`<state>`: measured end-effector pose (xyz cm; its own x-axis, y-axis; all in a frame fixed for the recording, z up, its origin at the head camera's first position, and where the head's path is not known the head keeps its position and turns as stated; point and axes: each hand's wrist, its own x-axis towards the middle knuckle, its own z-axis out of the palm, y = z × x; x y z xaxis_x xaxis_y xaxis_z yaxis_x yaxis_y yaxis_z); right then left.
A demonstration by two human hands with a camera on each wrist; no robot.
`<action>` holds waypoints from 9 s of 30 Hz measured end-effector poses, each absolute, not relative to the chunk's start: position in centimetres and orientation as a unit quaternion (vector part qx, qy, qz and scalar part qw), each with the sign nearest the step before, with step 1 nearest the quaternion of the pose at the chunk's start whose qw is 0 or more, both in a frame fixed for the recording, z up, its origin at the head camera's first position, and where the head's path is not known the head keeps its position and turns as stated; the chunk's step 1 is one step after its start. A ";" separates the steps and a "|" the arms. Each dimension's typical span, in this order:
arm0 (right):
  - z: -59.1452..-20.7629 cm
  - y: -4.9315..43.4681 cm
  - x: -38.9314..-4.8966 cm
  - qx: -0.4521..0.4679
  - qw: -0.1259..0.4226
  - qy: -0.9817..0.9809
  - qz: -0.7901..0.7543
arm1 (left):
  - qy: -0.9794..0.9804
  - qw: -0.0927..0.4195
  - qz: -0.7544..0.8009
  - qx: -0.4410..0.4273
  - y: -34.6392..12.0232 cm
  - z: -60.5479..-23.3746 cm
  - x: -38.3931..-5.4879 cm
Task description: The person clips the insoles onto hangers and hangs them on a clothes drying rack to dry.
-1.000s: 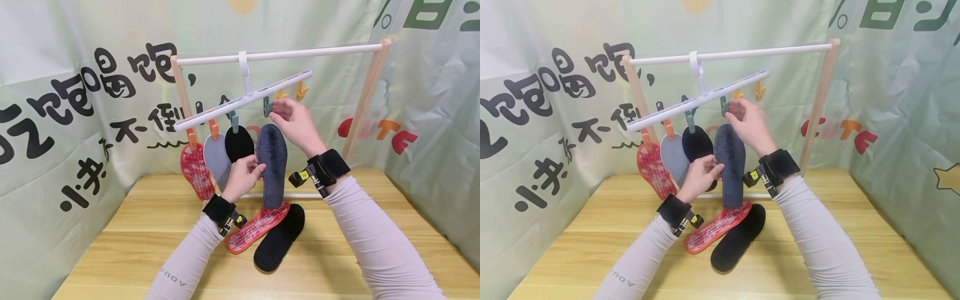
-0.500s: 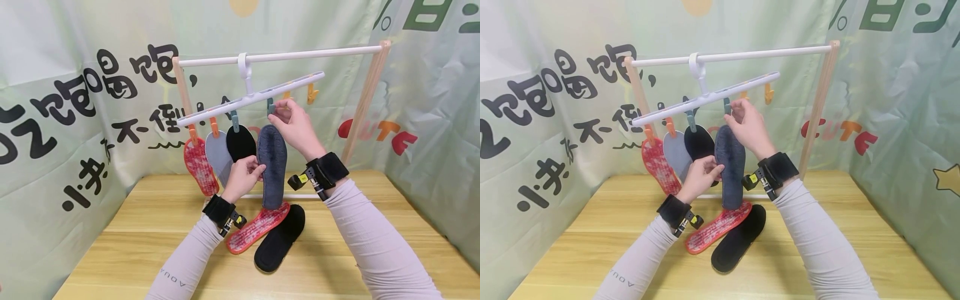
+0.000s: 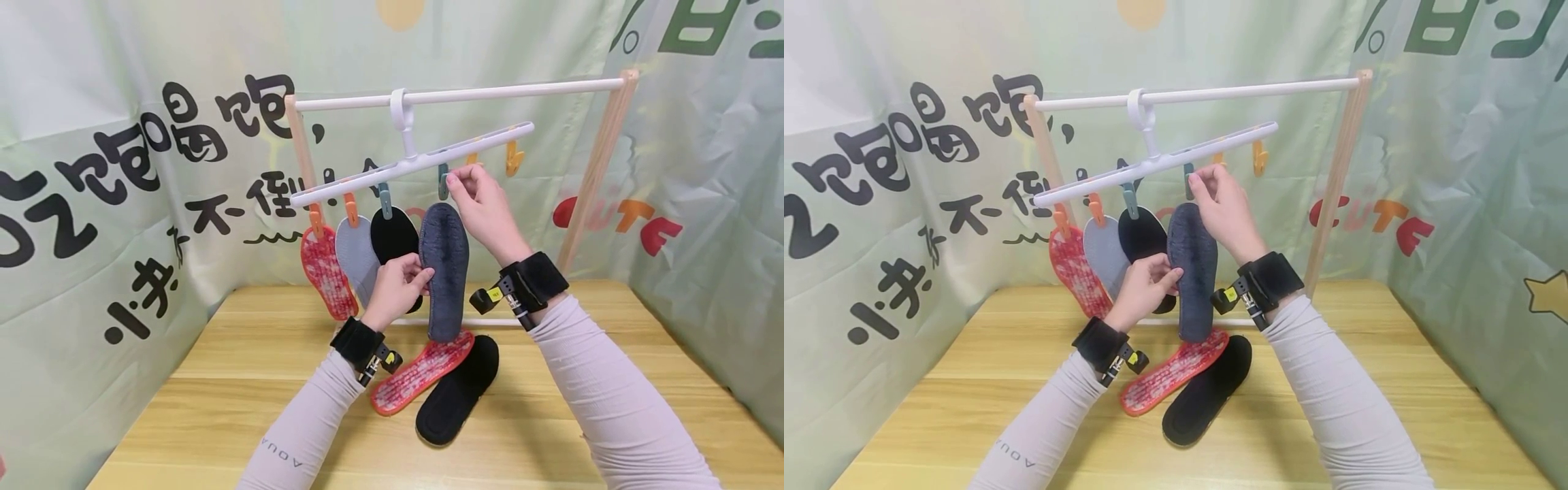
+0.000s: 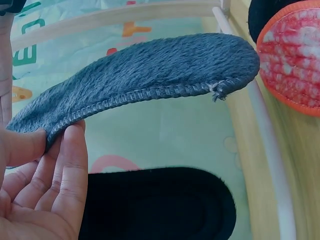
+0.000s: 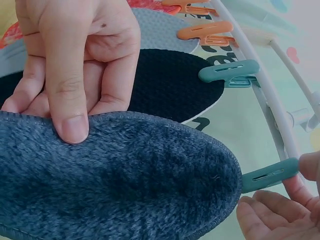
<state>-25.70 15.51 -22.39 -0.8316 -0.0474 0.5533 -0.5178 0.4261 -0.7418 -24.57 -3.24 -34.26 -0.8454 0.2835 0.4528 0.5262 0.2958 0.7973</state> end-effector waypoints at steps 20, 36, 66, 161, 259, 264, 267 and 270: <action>-22.3 14.3 -25.4 0.138 0.291 -0.750 0.579 | -0.800 0.113 -0.526 -0.264 -3.7 -33.7 -24.5; -22.3 14.1 -25.3 0.137 0.227 -0.743 0.614 | -0.810 0.121 -0.510 -0.263 -4.0 -34.2 -24.3; -22.5 13.5 -26.1 0.188 0.182 -0.685 0.680 | -0.808 0.118 -0.514 -0.263 -4.4 -34.4 -24.6; -22.8 13.7 -26.0 0.198 0.181 -0.686 0.676 | -0.797 0.151 -0.519 -0.270 -3.6 -33.3 -24.7; -29.7 20.1 -22.0 0.159 0.168 -0.757 0.611 | -0.807 0.098 -0.519 -0.266 -4.2 -35.8 -22.7; -30.3 20.4 -21.7 0.158 0.163 -0.765 0.603 | -0.806 0.096 -0.520 -0.267 -4.2 -36.0 -22.6; -30.7 20.6 -21.5 0.156 0.162 -0.772 0.595 | -0.806 0.096 -0.521 -0.266 -4.2 -36.1 -22.4; -31.0 20.7 -21.2 0.154 0.161 -0.778 0.587 | -0.806 0.095 -0.520 -0.265 -4.2 -36.2 -22.3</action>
<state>-21.19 20.66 -30.97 -0.9004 -0.0500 0.4323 -0.4294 0.2624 -0.8641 -22.34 -4.21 -36.24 -0.8414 0.3289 0.4287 0.5262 0.3182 0.7886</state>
